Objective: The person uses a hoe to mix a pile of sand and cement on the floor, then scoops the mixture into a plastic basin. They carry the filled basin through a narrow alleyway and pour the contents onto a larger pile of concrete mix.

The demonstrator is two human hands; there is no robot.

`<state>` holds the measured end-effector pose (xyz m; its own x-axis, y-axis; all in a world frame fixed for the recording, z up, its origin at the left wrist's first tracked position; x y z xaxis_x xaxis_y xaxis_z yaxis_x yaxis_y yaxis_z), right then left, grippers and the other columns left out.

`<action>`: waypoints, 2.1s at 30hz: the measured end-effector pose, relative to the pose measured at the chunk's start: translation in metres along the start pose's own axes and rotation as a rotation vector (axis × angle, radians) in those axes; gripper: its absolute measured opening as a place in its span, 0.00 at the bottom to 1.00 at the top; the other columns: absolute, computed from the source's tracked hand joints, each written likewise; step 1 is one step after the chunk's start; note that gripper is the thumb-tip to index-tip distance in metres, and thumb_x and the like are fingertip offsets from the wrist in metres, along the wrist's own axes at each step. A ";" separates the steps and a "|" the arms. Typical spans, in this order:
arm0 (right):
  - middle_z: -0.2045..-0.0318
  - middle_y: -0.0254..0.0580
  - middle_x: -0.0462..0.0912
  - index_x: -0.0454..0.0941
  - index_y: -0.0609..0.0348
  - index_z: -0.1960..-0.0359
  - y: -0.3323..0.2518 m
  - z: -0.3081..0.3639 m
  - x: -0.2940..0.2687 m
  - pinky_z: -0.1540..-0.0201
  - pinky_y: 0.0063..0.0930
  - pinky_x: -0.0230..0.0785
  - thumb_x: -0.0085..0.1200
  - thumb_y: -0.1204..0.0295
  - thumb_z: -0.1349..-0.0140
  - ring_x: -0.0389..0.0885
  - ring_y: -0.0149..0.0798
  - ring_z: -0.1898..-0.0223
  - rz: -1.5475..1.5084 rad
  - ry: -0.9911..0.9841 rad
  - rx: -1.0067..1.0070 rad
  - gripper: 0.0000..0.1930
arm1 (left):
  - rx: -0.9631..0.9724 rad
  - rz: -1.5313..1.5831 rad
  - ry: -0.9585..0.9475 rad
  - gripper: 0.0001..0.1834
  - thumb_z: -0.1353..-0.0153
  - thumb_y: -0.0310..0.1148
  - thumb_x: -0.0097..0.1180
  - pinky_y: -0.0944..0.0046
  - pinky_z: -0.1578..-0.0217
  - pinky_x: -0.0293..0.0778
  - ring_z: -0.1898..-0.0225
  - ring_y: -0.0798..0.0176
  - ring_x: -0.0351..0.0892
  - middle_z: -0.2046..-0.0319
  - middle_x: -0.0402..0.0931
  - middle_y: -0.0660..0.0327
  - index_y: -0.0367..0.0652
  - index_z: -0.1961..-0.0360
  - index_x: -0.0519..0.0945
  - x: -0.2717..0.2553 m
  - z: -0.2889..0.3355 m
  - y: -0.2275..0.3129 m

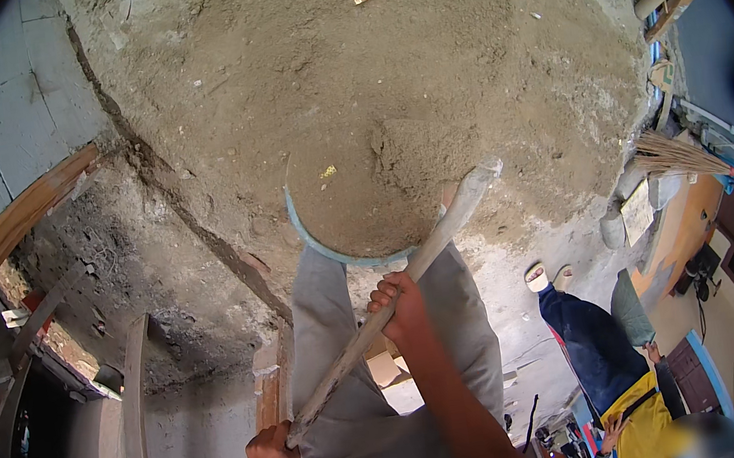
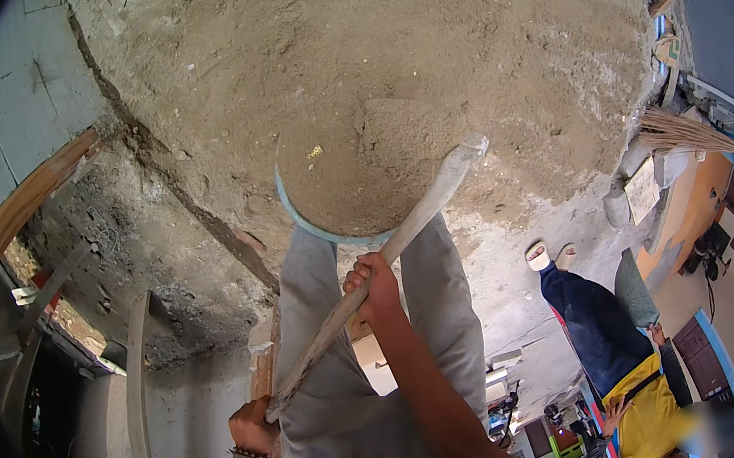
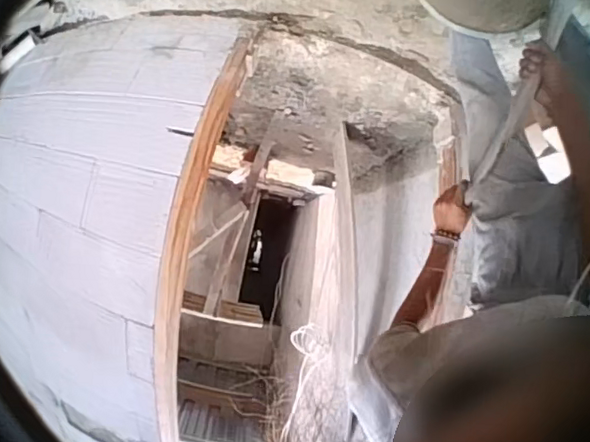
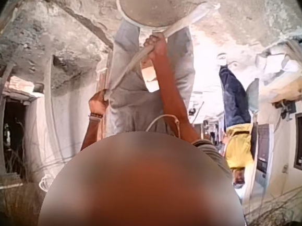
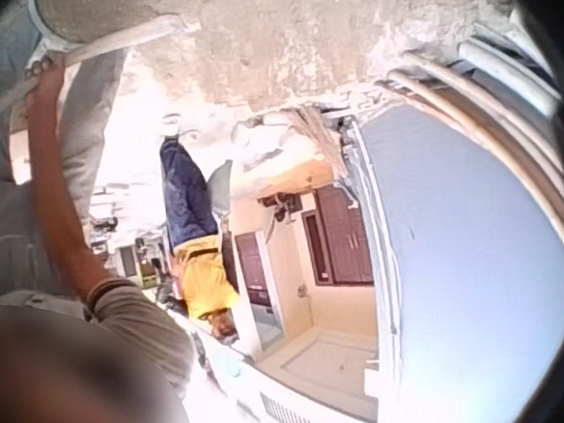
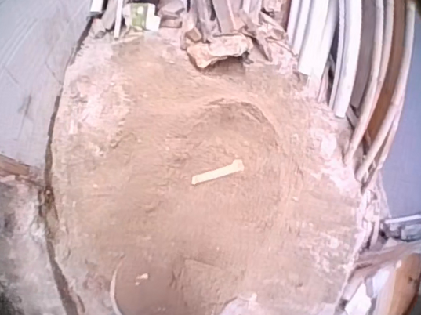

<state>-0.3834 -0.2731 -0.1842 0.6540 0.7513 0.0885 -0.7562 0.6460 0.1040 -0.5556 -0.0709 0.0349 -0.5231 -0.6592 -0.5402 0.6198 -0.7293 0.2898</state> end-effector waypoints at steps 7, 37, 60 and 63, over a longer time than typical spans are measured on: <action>0.84 0.28 0.60 0.64 0.48 0.77 0.078 0.054 0.003 0.68 0.31 0.61 0.47 0.72 0.44 0.61 0.30 0.80 -0.031 0.013 0.108 0.06 | -0.034 -0.062 -0.045 0.15 0.64 0.29 0.63 0.55 0.77 0.73 0.79 0.51 0.77 0.81 0.75 0.57 0.46 0.69 0.77 -0.011 0.052 -0.076; 0.67 0.33 0.73 0.70 0.56 0.49 -0.109 0.149 0.144 0.58 0.30 0.70 0.35 0.54 0.28 0.72 0.32 0.67 0.105 -0.482 -0.330 0.20 | 0.164 0.121 -0.169 0.17 0.46 0.42 0.61 0.54 0.65 0.75 0.69 0.51 0.81 0.75 0.79 0.54 0.48 0.57 0.79 -0.007 -0.213 -0.041; 0.74 0.39 0.84 0.82 0.54 0.65 0.173 0.074 -0.522 0.69 0.36 0.76 0.50 0.63 0.38 0.84 0.37 0.70 0.914 0.988 -0.387 0.11 | 0.330 0.110 -0.050 0.31 0.36 0.48 0.50 0.47 0.47 0.68 0.47 0.43 0.73 0.48 0.75 0.43 0.32 0.42 0.71 -0.031 -0.246 0.021; 0.67 0.54 0.85 0.83 0.63 0.67 0.191 0.054 -0.504 0.57 0.42 0.77 0.49 0.54 0.44 0.85 0.49 0.63 0.803 0.722 -0.166 0.22 | 0.394 -0.395 -0.016 0.29 0.37 0.47 0.49 0.48 0.44 0.66 0.46 0.41 0.72 0.48 0.75 0.43 0.32 0.45 0.73 -0.039 -0.213 0.040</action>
<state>-0.8561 -0.5356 -0.1552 -0.1569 0.8291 -0.5366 -0.9858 -0.0986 0.1359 -0.3852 -0.0353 -0.1008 -0.6819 -0.3221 -0.6567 0.1111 -0.9330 0.3423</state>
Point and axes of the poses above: each hand's wrist, its own z-axis away from the middle knuckle, its own x-axis out of the palm, y = z × x, the point moved 6 cm from there along -z, towards the middle knuckle
